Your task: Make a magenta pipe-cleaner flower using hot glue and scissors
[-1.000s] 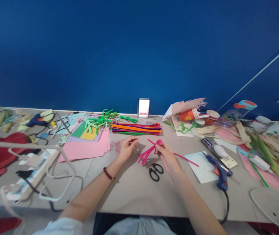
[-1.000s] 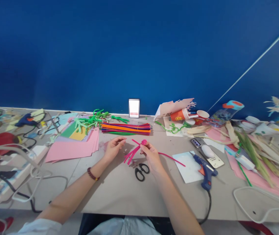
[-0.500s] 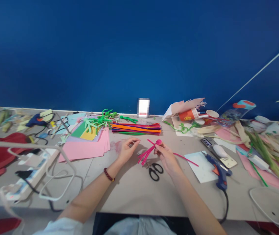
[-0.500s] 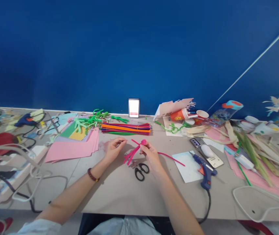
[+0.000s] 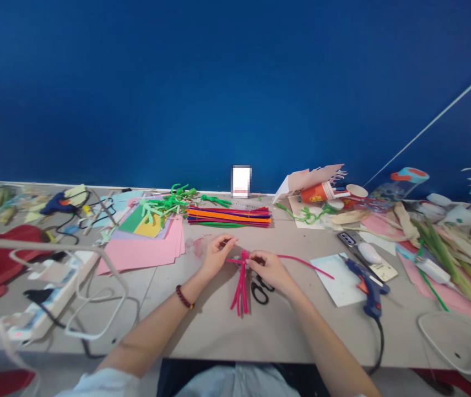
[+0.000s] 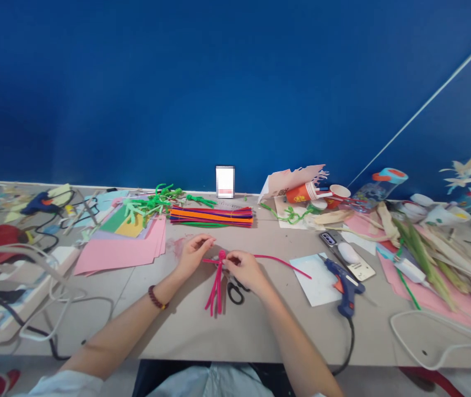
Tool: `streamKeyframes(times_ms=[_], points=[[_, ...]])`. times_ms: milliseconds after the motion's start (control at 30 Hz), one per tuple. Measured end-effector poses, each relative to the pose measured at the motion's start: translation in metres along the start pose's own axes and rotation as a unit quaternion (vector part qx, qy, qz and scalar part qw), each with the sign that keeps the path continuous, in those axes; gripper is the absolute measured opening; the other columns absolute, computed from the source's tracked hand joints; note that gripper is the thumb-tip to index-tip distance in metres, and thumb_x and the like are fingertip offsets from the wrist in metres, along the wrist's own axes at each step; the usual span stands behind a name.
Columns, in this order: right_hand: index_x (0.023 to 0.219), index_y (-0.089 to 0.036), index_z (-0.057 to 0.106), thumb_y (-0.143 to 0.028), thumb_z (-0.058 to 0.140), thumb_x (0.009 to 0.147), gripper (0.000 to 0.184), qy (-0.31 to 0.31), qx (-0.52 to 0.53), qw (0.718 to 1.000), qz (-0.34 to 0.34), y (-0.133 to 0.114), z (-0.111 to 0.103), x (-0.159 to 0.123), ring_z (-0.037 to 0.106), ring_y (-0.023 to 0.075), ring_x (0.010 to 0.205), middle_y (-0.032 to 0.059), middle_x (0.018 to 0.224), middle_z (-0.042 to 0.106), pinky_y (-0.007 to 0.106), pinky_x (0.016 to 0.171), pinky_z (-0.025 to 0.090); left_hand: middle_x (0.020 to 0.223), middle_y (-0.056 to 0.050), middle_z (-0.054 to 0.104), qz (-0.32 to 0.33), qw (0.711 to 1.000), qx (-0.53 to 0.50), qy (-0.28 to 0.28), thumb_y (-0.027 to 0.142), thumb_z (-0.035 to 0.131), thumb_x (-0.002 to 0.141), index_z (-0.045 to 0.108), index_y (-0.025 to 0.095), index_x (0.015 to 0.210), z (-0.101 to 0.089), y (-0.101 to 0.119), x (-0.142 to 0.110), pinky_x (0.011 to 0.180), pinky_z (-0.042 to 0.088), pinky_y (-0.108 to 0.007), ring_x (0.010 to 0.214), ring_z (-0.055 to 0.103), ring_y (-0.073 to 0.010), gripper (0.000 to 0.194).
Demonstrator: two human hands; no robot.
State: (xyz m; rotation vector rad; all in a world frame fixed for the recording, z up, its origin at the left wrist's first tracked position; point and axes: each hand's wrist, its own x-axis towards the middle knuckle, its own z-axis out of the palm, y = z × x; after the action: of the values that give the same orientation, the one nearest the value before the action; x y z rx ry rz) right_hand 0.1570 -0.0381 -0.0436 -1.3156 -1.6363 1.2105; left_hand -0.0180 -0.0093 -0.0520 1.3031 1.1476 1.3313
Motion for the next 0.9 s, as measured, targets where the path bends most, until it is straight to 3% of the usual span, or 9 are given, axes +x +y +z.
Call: streamKeyframes(times_ms=[133, 267, 433, 600, 900], points=[[0.082, -0.020, 0.067, -0.024, 0.054, 0.081, 0.014, 0.094, -0.122, 0.981, -0.118, -0.002, -0.002, 0.002, 0.059, 0.0180, 0.079, 0.0052, 0.082, 0.066, 0.030, 0.071, 0.047, 0.076, -0.003, 0.065, 0.032, 0.999, 0.042, -0.011, 0.030, 0.066, 0.073, 0.066, 0.016, 0.075, 0.000, 0.004, 0.000, 0.064, 0.044, -0.025, 0.071, 0.058, -0.0146, 0.014], [0.093, -0.022, 0.066, -0.028, 0.052, 0.085, 0.017, 0.119, -0.103, 0.973, -0.171, -0.012, 0.000, 0.000, 0.060, 0.0184, 0.085, 0.0061, 0.091, 0.066, 0.030, 0.074, 0.049, 0.075, -0.003, 0.065, 0.080, 0.992, 0.087, -0.034, 0.027, 0.065, 0.075, 0.066, 0.016, 0.074, 0.002, 0.007, -0.003, 0.065, 0.044, -0.026, 0.072, 0.058, -0.0148, 0.011], [0.090, -0.023, 0.067, -0.025, 0.053, 0.086, 0.015, 0.120, -0.100, 0.968, -0.195, -0.016, 0.005, -0.002, 0.061, 0.0184, 0.086, 0.0045, 0.089, 0.068, 0.032, 0.078, 0.048, 0.076, -0.004, 0.065, 0.119, 0.984, 0.123, -0.057, 0.026, 0.065, 0.076, 0.067, 0.016, 0.076, 0.002, 0.005, -0.006, 0.065, 0.045, -0.026, 0.072, 0.058, -0.0149, 0.010], [0.084, -0.022, 0.067, -0.021, 0.053, 0.085, 0.014, 0.134, -0.119, 0.965, -0.193, -0.013, 0.005, -0.001, 0.061, 0.0180, 0.080, 0.0037, 0.083, 0.068, 0.030, 0.074, 0.048, 0.077, -0.004, 0.064, 0.142, 0.977, 0.142, -0.075, 0.026, 0.063, 0.078, 0.066, 0.016, 0.076, 0.001, 0.004, -0.007, 0.064, 0.045, -0.025, 0.073, 0.058, -0.0146, 0.010], [0.083, -0.021, 0.064, -0.021, 0.050, 0.085, 0.014, 0.135, -0.171, 0.958, -0.185, -0.007, 0.004, 0.001, 0.059, 0.0182, 0.077, 0.0039, 0.080, 0.065, 0.029, 0.071, 0.046, 0.076, -0.004, 0.063, 0.147, 0.975, 0.143, -0.088, 0.026, 0.063, 0.079, 0.065, 0.016, 0.075, 0.002, 0.007, -0.009, 0.063, 0.045, -0.025, 0.071, 0.057, -0.0140, 0.011]])
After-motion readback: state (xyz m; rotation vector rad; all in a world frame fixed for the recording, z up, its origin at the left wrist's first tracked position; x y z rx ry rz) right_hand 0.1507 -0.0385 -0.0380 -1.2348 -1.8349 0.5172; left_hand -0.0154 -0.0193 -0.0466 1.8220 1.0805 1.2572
